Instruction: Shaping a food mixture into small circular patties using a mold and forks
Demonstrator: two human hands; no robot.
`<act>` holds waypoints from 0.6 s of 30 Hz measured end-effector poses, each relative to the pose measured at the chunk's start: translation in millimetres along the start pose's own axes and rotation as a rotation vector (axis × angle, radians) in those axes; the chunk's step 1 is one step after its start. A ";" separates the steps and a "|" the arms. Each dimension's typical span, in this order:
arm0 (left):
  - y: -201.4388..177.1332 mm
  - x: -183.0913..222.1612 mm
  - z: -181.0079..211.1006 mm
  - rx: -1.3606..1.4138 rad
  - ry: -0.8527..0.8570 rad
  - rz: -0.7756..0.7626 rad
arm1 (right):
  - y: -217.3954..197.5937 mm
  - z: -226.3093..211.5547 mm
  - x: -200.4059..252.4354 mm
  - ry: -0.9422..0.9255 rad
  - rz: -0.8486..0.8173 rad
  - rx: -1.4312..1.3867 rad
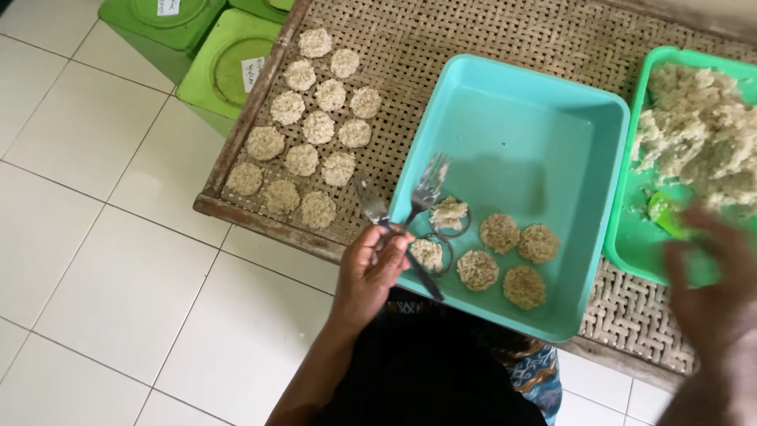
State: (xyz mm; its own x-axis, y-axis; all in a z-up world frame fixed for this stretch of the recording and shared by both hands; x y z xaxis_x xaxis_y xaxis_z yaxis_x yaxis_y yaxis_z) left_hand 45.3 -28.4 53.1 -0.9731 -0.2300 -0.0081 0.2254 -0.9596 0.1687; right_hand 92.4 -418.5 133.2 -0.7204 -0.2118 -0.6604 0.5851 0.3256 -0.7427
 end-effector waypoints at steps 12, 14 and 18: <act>38.9 19.5 35.2 0.194 -0.014 -0.028 | 68.5 -172.9 42.9 0.658 -0.289 -1.353; 41.3 20.2 41.2 0.066 0.049 -0.125 | 67.8 -159.4 40.0 0.623 -0.064 -1.593; 10.8 11.2 30.4 -0.078 0.171 -0.142 | 39.1 -120.2 28.8 0.679 0.130 -1.696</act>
State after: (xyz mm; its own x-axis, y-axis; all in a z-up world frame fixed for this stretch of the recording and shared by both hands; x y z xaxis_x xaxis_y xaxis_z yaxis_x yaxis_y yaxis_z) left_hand 35.4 -36.4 84.8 -0.9748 -0.1096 -0.1945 0.0961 -0.9923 0.0777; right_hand 49.8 -301.1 98.5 -0.9679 0.1141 -0.2238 -0.0103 0.8721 0.4891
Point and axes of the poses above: each hand's wrist, its own x-axis away from the middle knuckle, its own y-axis out of the palm, z = x × y, the point moved 7 cm from there along -x, towards the middle knuckle, and after that the axes turned 10 degrees about z, right-handed, at the moved point
